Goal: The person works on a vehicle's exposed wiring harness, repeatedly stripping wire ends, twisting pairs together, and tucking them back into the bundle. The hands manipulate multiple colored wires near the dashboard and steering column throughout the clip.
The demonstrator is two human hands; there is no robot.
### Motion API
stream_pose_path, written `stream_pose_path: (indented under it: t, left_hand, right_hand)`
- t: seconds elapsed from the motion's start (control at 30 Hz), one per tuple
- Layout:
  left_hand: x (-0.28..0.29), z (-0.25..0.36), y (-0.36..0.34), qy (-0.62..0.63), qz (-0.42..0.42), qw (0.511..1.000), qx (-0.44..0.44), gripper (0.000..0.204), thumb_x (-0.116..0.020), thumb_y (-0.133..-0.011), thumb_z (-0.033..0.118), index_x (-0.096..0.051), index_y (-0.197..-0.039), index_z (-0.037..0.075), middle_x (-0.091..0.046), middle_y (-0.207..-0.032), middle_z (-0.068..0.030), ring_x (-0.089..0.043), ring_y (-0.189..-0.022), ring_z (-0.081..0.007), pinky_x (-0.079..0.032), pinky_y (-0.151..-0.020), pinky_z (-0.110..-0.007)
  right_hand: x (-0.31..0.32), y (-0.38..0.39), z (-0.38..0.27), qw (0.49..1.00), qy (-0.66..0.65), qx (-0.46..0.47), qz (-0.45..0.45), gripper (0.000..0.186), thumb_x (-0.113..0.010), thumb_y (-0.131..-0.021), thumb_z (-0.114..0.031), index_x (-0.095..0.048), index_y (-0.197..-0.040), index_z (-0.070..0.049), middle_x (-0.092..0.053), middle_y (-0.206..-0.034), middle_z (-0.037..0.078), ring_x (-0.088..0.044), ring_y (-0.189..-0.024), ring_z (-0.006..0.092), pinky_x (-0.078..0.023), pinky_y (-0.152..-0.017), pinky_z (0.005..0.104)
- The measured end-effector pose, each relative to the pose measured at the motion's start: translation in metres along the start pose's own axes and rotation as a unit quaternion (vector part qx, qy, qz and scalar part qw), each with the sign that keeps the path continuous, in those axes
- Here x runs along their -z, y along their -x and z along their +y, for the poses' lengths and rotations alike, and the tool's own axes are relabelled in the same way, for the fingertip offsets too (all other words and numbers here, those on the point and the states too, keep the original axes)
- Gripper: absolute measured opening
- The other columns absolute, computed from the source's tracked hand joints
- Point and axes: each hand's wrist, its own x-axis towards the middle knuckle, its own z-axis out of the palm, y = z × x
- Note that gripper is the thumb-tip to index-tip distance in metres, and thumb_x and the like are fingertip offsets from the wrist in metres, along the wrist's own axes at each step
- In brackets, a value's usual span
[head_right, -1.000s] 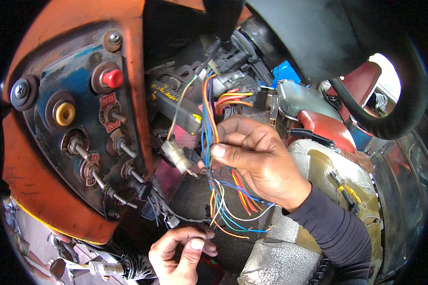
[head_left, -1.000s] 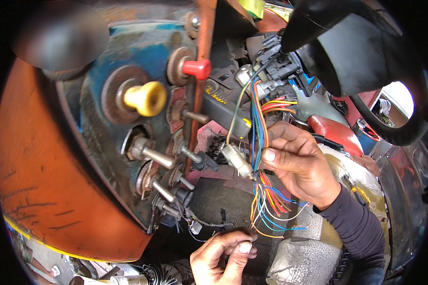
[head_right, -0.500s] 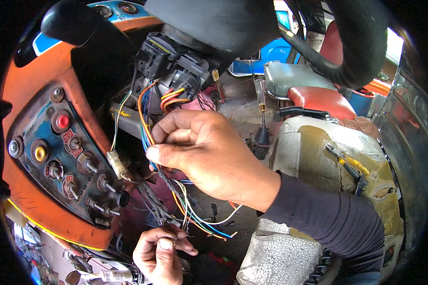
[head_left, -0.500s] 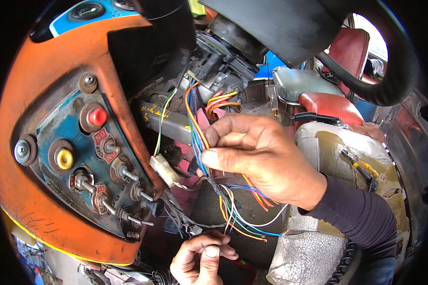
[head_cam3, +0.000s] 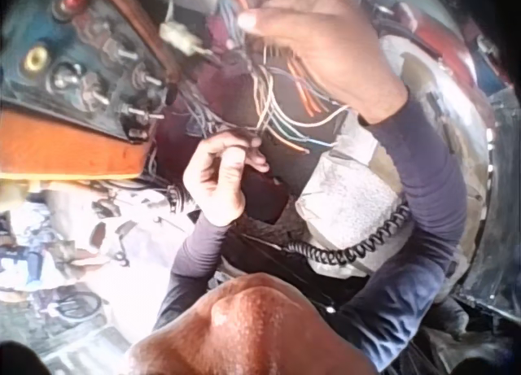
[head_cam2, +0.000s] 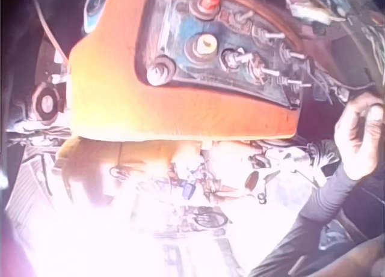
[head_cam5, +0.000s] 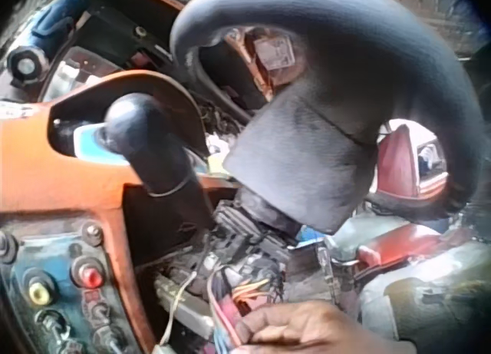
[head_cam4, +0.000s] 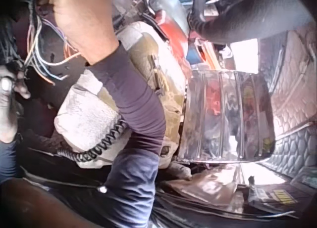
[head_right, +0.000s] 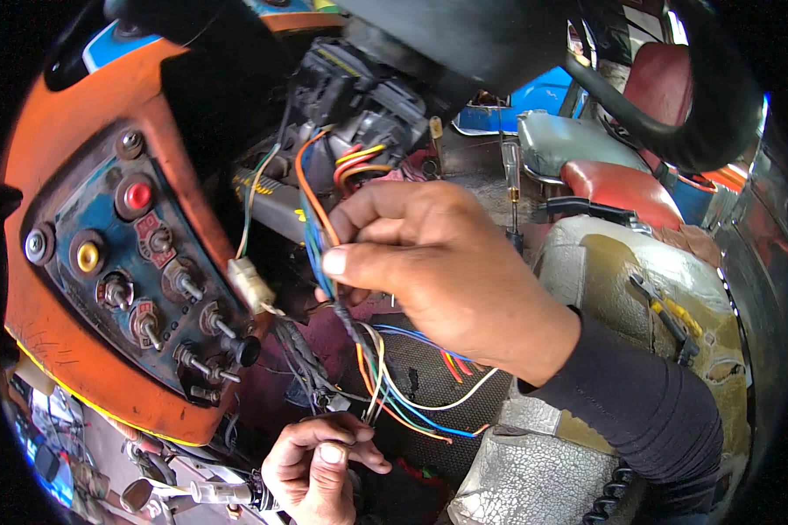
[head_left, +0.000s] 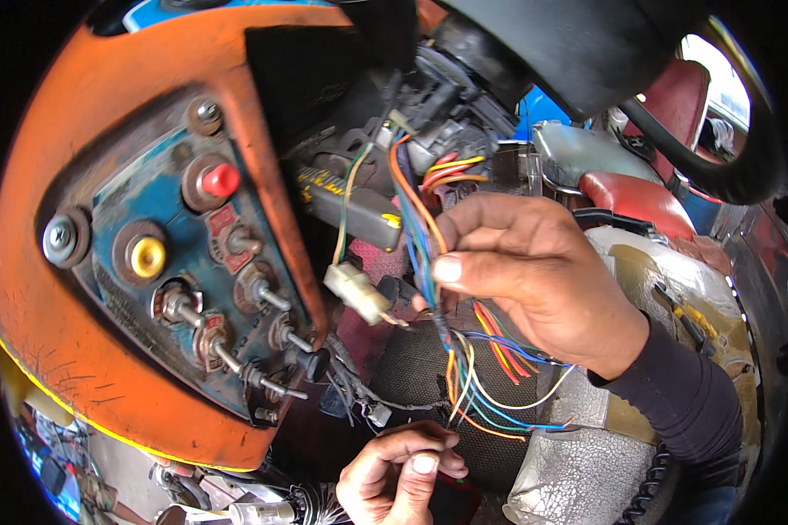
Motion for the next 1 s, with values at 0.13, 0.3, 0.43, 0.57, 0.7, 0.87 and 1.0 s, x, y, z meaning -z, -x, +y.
stream_pose_path:
  t: [0.13, 0.3, 0.43, 0.57, 0.7, 0.87, 1.0]
  left_hand:
    - [0.0020, 0.0024, 0.0007, -0.003, -0.014, 1.000, 0.011, 0.014, -0.058, -0.106, 0.002, -0.062, -0.116, -0.007, -0.073, -0.107, -0.0210, -0.071, -0.078, -0.0192, -0.061, -0.074, -0.033]
    - [0.0046, 0.0033, 0.0005, 0.005, -0.019, 0.999, 0.030, 0.014, -0.058, -0.105, 0.000, -0.064, -0.116, -0.006, -0.074, -0.105, -0.0180, -0.071, -0.079, -0.0165, -0.059, -0.074, -0.031]
    - [0.0064, 0.0032, -0.0007, -0.003, -0.014, 0.999, 0.041, 0.013, -0.059, -0.105, 0.001, -0.065, -0.115, -0.006, -0.075, -0.103, -0.0165, -0.071, -0.079, -0.0161, -0.059, -0.073, -0.030]
    - [0.0076, 0.0000, -0.0009, 0.008, -0.008, 0.999, 0.042, 0.013, -0.060, -0.105, 0.001, -0.066, -0.115, -0.005, -0.075, -0.103, -0.0155, -0.071, -0.080, -0.0158, -0.059, -0.073, -0.030]
    - [0.0096, -0.0028, -0.0017, 0.002, -0.012, 0.999, 0.033, 0.014, -0.060, -0.105, 0.001, -0.066, -0.115, -0.006, -0.075, -0.102, -0.0153, -0.071, -0.079, -0.0157, -0.059, -0.073, -0.029]
    - [0.0102, -0.0043, -0.0024, -0.005, -0.014, 1.000, 0.027, 0.013, -0.060, -0.105, 0.001, -0.066, -0.115, -0.006, -0.075, -0.101, -0.0153, -0.071, -0.079, -0.0155, -0.059, -0.074, -0.029]
    - [0.0093, -0.0059, -0.0025, -0.007, -0.010, 1.000, 0.022, 0.014, -0.061, -0.105, 0.001, -0.066, -0.115, -0.006, -0.075, -0.101, -0.0149, -0.071, -0.080, -0.0152, -0.059, -0.074, -0.029]
  right_hand:
    - [0.0038, -0.0015, 0.0001, 1.000, -0.017, -0.006, -0.017, 0.022, -0.065, -0.099, -0.002, -0.064, -0.117, 0.010, -0.075, -0.105, 0.017, -0.074, -0.095, 0.0243, -0.058, -0.088, 0.0364]
    - [0.0067, -0.0031, 0.0036, 1.000, -0.013, -0.025, -0.011, 0.023, -0.066, -0.098, 0.000, -0.065, -0.118, 0.011, -0.075, -0.105, 0.018, -0.075, -0.096, 0.0260, -0.060, -0.088, 0.0374]
    - [0.0065, -0.0022, 0.0056, 0.999, -0.019, -0.028, 0.002, 0.019, -0.070, -0.098, -0.003, -0.068, -0.114, 0.007, -0.075, -0.100, 0.012, -0.072, -0.089, 0.0179, -0.059, -0.084, 0.0319]
    - [0.0037, -0.0027, 0.0053, 0.999, -0.017, -0.033, 0.004, 0.017, -0.072, -0.098, -0.005, -0.070, -0.112, 0.005, -0.074, -0.098, 0.008, -0.070, -0.085, 0.0134, -0.058, -0.082, 0.0293]
    - [0.0040, -0.0014, 0.0048, 0.999, -0.002, -0.043, 0.011, 0.019, -0.069, -0.098, -0.002, -0.067, -0.116, 0.005, -0.075, -0.101, 0.012, -0.073, -0.090, 0.0195, -0.059, -0.083, 0.0336]
    - [0.0057, -0.0019, 0.0057, 0.999, 0.001, -0.053, 0.012, 0.019, -0.069, -0.098, -0.003, -0.067, -0.116, 0.004, -0.074, -0.101, 0.011, -0.072, -0.088, 0.0177, -0.058, -0.081, 0.0329]
    - [0.0095, -0.0039, 0.0082, 0.999, -0.018, -0.039, -0.005, 0.021, -0.068, -0.098, -0.003, -0.067, -0.117, 0.005, -0.075, -0.103, 0.011, -0.072, -0.089, 0.0183, -0.059, -0.081, 0.0329]
